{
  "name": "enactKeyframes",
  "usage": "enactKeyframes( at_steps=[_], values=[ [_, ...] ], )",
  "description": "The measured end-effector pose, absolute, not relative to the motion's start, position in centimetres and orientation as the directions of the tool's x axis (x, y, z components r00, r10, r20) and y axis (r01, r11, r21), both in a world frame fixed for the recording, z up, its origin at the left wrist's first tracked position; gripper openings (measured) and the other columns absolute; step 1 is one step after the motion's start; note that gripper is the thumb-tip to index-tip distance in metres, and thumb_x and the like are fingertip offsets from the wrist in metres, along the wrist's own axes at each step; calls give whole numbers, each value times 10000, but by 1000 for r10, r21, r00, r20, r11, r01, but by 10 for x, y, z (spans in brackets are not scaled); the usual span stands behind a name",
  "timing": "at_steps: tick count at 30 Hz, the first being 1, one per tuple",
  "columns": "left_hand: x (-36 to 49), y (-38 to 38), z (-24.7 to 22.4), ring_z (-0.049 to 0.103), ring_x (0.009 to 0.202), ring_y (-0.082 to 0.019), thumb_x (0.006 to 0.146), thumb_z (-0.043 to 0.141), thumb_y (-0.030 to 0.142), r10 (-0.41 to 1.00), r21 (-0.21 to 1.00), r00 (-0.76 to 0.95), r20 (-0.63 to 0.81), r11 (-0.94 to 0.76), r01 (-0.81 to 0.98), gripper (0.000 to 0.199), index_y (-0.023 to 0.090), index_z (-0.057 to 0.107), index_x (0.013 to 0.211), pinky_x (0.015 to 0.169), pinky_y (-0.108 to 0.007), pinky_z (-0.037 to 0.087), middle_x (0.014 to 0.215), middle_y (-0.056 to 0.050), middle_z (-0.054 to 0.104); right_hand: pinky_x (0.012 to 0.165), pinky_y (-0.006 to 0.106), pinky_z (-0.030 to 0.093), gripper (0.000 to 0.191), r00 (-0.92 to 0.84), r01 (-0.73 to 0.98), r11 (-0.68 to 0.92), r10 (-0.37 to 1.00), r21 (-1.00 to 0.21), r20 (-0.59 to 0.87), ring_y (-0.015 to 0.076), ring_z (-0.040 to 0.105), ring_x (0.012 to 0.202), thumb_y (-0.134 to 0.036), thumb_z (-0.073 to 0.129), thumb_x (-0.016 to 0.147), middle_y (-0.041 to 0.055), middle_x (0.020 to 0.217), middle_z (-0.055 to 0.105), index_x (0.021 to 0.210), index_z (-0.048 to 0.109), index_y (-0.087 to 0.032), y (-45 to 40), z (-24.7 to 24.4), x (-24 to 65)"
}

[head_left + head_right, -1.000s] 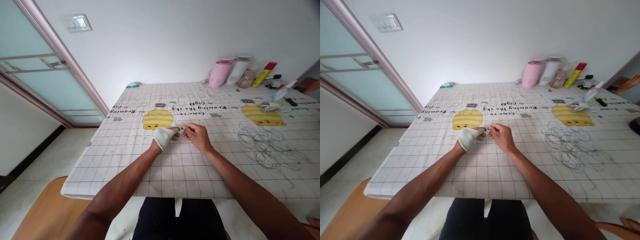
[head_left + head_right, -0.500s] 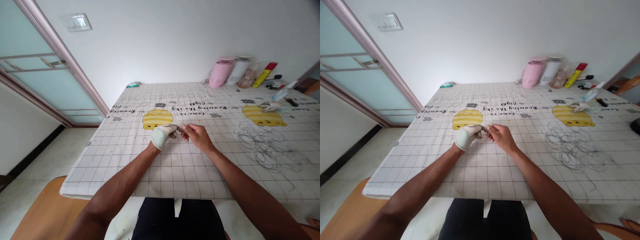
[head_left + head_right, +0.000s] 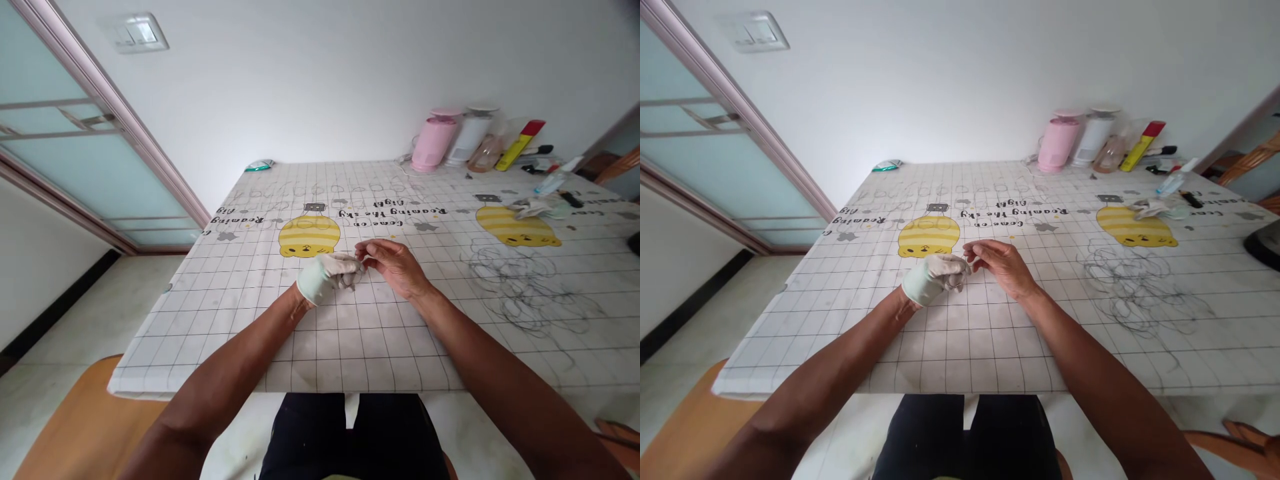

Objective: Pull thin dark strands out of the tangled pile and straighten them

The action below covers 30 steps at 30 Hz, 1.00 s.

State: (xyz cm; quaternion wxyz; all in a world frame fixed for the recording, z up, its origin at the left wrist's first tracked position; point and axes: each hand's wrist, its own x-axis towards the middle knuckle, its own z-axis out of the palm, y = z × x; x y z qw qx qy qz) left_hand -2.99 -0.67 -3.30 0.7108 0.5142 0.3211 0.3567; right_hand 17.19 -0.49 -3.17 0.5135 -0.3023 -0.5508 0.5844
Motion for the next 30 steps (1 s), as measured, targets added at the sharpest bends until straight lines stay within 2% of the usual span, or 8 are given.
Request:
enactKeyframes(
  at_steps=[4,8,10,13,16,22,26,30],
  values=[
    [-31,-7,-35,522,520,-112,784,817,427,797,965,595,-103,226,-135,311,125,749,816,585,-279,468,569,14,566,765,337,552,232,-304,-264,108,934,-959,189,215,678,917,-449,806,895,84,1000,751,945,838,-225,-6,-31,172],
    [-32,-12,-25,586,547,-123,811,768,405,755,988,641,-138,150,35,273,133,777,832,517,-233,364,586,-16,628,737,322,550,252,-359,-224,47,924,-973,127,182,663,795,-461,806,895,65,877,741,849,826,-213,-7,-30,175],
    [-33,-16,-18,585,545,-118,824,744,361,718,984,673,-178,113,140,225,141,791,841,509,-224,350,592,-23,650,721,317,549,282,-422,-165,9,903,-986,78,167,649,738,-469,806,893,60,835,734,813,816,-200,-6,-29,177],
    [-34,-18,-11,607,564,-126,824,722,322,667,972,713,-216,74,225,184,154,796,821,515,-222,368,609,-30,672,676,303,539,330,-494,-101,-33,869,-994,21,153,634,677,-484,796,898,52,773,714,767,799,-181,-6,-28,179],
    [-37,-17,-8,624,578,-135,812,713,309,644,971,734,-216,62,231,174,155,794,794,510,-221,370,610,-31,668,651,293,529,323,-499,-127,-54,866,-990,17,146,632,660,-471,801,896,48,763,707,771,794,-173,-6,-28,178],
    [-41,-18,0,611,533,-130,774,732,250,564,963,788,-247,55,262,122,156,808,789,499,-216,397,575,-22,660,627,288,504,197,-493,-260,-16,862,-966,118,140,619,650,-356,848,859,23,753,690,768,777,-197,-9,-29,176],
    [-42,-22,7,622,535,-120,792,736,249,496,938,816,-297,-11,348,117,175,827,786,507,-203,448,613,-25,697,598,286,479,244,-537,-299,16,824,-954,182,143,591,644,-333,826,882,24,698,659,696,755,-191,-12,-28,178],
    [-43,-26,10,660,552,-129,766,814,286,418,914,838,-351,-43,404,102,197,842,807,531,-201,490,630,-21,714,526,263,421,363,-645,-227,-105,761,-968,69,117,529,551,-402,822,882,19,619,609,631,726,-157,-16,-28,173]
  ],
)
